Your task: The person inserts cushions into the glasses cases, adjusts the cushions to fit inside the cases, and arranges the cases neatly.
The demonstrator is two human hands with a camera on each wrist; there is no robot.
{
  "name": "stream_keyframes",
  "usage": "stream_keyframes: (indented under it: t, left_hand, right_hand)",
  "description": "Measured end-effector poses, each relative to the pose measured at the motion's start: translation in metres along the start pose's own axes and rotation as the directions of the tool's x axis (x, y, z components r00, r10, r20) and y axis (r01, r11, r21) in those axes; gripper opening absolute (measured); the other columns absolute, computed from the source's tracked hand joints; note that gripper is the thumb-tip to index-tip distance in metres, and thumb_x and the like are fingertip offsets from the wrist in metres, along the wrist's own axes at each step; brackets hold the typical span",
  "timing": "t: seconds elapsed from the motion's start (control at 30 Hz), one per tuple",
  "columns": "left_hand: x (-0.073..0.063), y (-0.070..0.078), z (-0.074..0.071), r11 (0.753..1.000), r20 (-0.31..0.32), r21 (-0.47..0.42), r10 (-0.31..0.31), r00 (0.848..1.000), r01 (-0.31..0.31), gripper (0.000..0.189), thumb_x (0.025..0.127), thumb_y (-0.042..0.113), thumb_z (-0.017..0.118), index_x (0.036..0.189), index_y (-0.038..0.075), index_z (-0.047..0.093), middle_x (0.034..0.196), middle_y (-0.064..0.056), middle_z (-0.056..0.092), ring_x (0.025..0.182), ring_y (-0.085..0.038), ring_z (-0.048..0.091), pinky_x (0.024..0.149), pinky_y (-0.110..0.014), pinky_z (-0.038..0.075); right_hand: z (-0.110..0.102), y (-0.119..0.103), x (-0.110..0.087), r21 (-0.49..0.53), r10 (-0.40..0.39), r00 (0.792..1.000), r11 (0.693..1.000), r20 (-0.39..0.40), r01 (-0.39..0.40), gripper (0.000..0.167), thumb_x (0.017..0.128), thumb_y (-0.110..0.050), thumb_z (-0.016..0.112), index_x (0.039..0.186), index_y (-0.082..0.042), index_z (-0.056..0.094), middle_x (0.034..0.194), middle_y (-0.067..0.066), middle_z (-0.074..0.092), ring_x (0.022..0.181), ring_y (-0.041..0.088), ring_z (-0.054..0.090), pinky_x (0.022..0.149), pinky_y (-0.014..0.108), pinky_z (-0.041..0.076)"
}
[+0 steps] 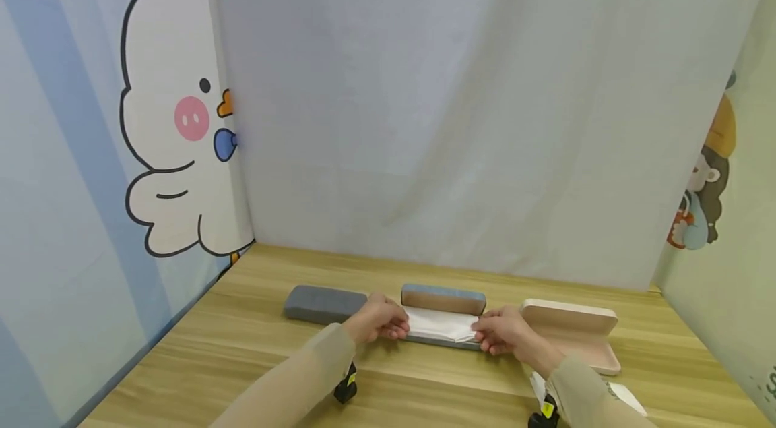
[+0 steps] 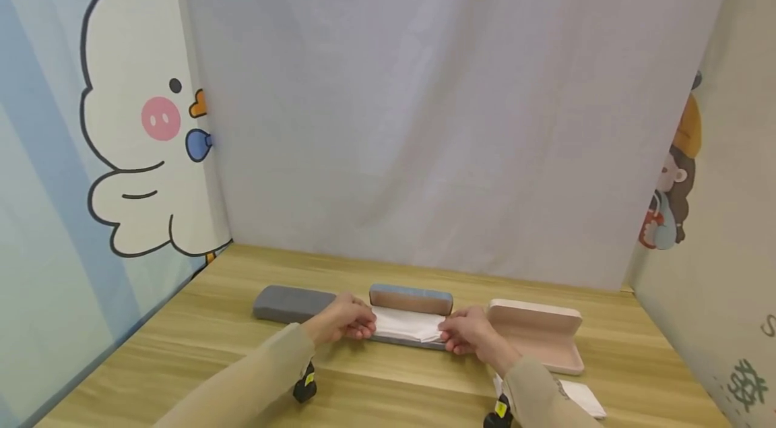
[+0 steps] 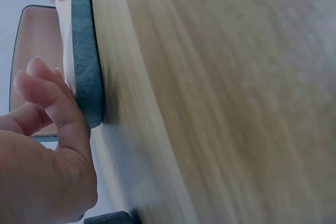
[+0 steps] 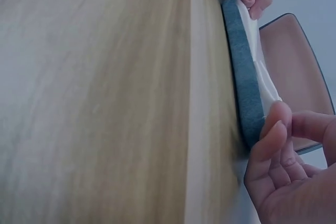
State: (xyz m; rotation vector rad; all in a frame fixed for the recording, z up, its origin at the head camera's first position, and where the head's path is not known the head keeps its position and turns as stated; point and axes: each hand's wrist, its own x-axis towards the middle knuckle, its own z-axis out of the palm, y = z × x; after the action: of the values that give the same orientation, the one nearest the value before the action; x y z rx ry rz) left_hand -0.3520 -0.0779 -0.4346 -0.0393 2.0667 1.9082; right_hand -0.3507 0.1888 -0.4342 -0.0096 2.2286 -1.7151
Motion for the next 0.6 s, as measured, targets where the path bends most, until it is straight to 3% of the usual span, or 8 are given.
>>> stream_keyframes:
  t: [0.17,0.3,0.4,0.6]
  left_hand:
    - [0.0004,-0.0043,0.0015,0.999,-0.026,0.042,-0.007,1.000,0.008,0.006,0.085,-0.004,0.059,0.085,-0.008,0.064,0.051,0.000,0.059,0.040,-0.004,0.051,0.036,-0.012,0.039]
    - [0.0007,-0.0041,0.0038,0.997,-0.052,0.071,0.017,0.999,-0.014,0.003,0.083,-0.005,0.058,0.082,-0.004,0.061,0.050,0.000,0.056,0.039,-0.004,0.048,0.035,-0.012,0.035]
    - [0.0008,-0.0028,0.0051,0.990,-0.063,0.133,0.045,0.997,-0.037,0.012,0.080,-0.007,0.057,0.072,0.003,0.056,0.047,0.002,0.052,0.037,-0.003,0.043,0.034,-0.012,0.032]
    - [-0.0019,0.0022,0.0073,0.964,-0.107,0.265,0.027,0.994,0.003,0.027,0.078,-0.009,0.058,0.059,0.009,0.050,0.043,0.005,0.043,0.033,-0.001,0.036,0.032,-0.011,0.031]
  right_hand:
    - [0.0037,0.0054,0.0029,-0.019,-0.006,1.000,1.000,-0.030,0.006,0.017,0.087,-0.007,0.065,0.096,0.000,0.052,0.057,-0.003,0.059,0.043,0.005,0.053,0.040,0.015,0.044]
    - [0.0063,0.0056,0.0046,-0.052,-0.026,0.996,0.998,-0.084,0.022,0.020,0.086,-0.005,0.064,0.101,0.005,0.055,0.056,-0.002,0.058,0.043,0.006,0.051,0.039,0.016,0.043]
    - [0.0071,0.0041,0.0050,-0.077,-0.032,0.992,0.997,-0.124,0.022,0.023,0.086,-0.003,0.063,0.104,0.008,0.056,0.055,-0.001,0.058,0.042,0.006,0.050,0.039,0.017,0.042]
    - [0.0086,0.0030,0.0038,-0.122,-0.042,0.988,0.992,-0.147,0.024,0.016,0.084,0.001,0.063,0.095,0.003,0.052,0.050,-0.002,0.052,0.038,0.005,0.045,0.036,0.016,0.037]
